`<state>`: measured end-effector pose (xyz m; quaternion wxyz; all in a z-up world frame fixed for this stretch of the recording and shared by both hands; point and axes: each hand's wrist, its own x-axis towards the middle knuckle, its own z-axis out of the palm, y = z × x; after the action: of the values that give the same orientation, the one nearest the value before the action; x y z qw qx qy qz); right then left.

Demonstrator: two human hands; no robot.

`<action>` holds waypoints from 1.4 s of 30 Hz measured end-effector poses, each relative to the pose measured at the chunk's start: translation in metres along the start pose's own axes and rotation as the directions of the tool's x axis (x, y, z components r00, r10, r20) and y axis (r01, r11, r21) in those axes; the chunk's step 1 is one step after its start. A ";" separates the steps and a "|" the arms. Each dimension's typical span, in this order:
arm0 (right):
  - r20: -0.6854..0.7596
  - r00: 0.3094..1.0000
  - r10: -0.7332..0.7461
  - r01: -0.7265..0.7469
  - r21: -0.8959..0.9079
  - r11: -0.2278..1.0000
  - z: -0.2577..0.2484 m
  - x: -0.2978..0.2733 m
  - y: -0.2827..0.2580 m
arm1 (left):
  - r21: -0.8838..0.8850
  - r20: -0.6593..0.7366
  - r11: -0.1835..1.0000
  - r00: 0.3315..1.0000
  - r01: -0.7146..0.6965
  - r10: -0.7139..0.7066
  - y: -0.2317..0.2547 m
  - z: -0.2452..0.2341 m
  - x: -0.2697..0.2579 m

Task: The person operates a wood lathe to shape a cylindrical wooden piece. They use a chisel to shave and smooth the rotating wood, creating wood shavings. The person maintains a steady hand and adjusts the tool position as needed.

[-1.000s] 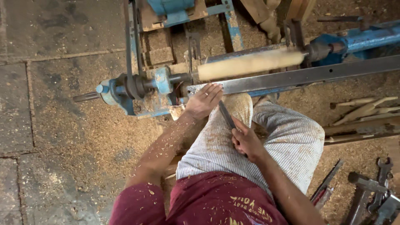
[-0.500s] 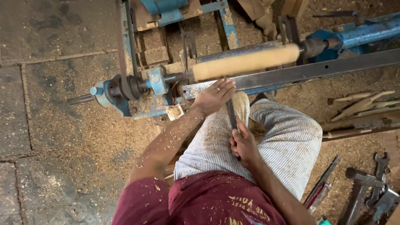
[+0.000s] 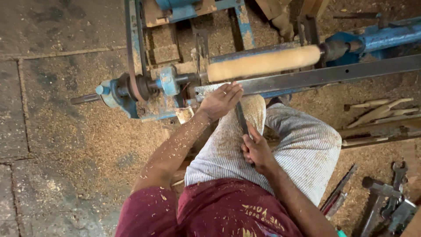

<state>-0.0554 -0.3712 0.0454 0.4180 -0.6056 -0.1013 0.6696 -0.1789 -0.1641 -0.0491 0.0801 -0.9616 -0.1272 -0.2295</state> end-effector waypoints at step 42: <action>0.027 0.999 0.046 -0.041 -0.169 0.985 -0.012 0.020 -0.017 | -0.117 -0.050 0.974 0.978 0.196 -0.203 0.002 -0.002 -0.021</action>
<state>-0.0353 -0.3518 0.0387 0.3488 -0.6305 -0.1507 0.6768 -0.1970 -0.1704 -0.0574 0.0065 -0.9395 -0.2074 -0.2725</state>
